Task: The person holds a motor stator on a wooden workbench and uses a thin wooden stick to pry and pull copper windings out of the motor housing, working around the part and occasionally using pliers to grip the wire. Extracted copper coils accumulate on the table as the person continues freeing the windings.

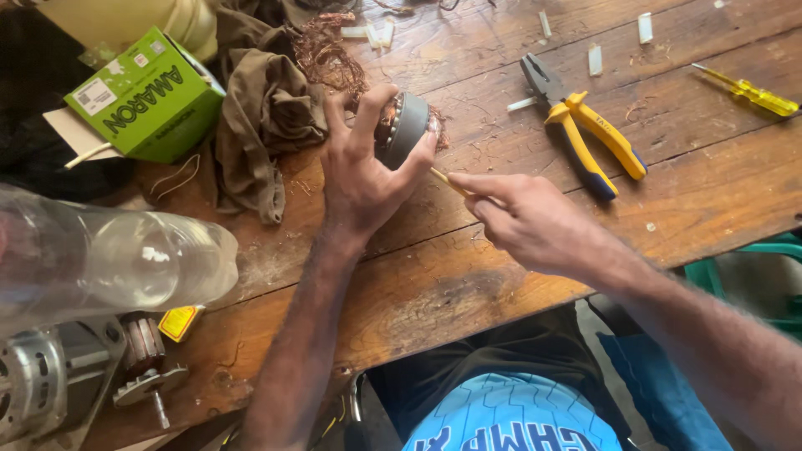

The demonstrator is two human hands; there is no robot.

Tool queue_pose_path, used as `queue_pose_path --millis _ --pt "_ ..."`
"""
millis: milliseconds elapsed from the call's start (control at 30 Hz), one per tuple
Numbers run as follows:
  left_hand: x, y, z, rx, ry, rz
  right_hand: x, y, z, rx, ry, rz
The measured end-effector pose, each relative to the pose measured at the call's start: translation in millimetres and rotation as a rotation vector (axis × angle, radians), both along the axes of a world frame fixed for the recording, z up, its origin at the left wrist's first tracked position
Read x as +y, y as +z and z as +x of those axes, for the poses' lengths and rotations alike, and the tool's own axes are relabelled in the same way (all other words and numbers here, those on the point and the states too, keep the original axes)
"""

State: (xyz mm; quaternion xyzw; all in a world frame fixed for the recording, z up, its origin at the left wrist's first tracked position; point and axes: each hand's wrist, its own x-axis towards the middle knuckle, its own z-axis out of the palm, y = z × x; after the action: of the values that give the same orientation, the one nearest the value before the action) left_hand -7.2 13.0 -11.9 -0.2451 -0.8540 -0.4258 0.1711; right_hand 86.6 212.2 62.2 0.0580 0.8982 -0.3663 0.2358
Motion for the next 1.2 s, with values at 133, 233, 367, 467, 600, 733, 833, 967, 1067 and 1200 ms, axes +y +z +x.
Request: queue_pose_path --millis 133,233,367,467,600,733,833,967,1067,1200 --pt "12 4 -4 -0.093 0.101 -0.043 -6 1 -1 0.383 0.175 -0.008" --pt "12 8 -10 -0.203 0.151 0.002 -14 7 -1 0.227 0.125 0.094" --pt "8 12 -17 -0.36 0.217 0.085 -32 6 6 0.102 0.151 0.3" --pt "5 16 -14 -0.25 0.244 0.079 -44 -5 13 0.192 0.203 0.428" --pt "7 23 -8 -0.277 0.234 0.095 -58 -30 24 0.238 0.226 0.534" --pt "14 29 -8 -0.225 0.251 0.038 -66 -49 33 0.345 0.214 0.61" --pt "20 30 -8 -0.251 0.269 -0.006 -70 -56 36 0.337 0.192 0.611" --pt "27 29 -12 -0.261 0.309 -0.042 -67 -59 33 0.338 0.158 0.549" --pt "24 25 -11 -0.211 0.295 0.004 -52 -59 34 0.498 0.002 0.25" --pt "13 24 -4 -0.249 0.285 0.084 -38 -57 23 0.062 -0.322 -0.772"
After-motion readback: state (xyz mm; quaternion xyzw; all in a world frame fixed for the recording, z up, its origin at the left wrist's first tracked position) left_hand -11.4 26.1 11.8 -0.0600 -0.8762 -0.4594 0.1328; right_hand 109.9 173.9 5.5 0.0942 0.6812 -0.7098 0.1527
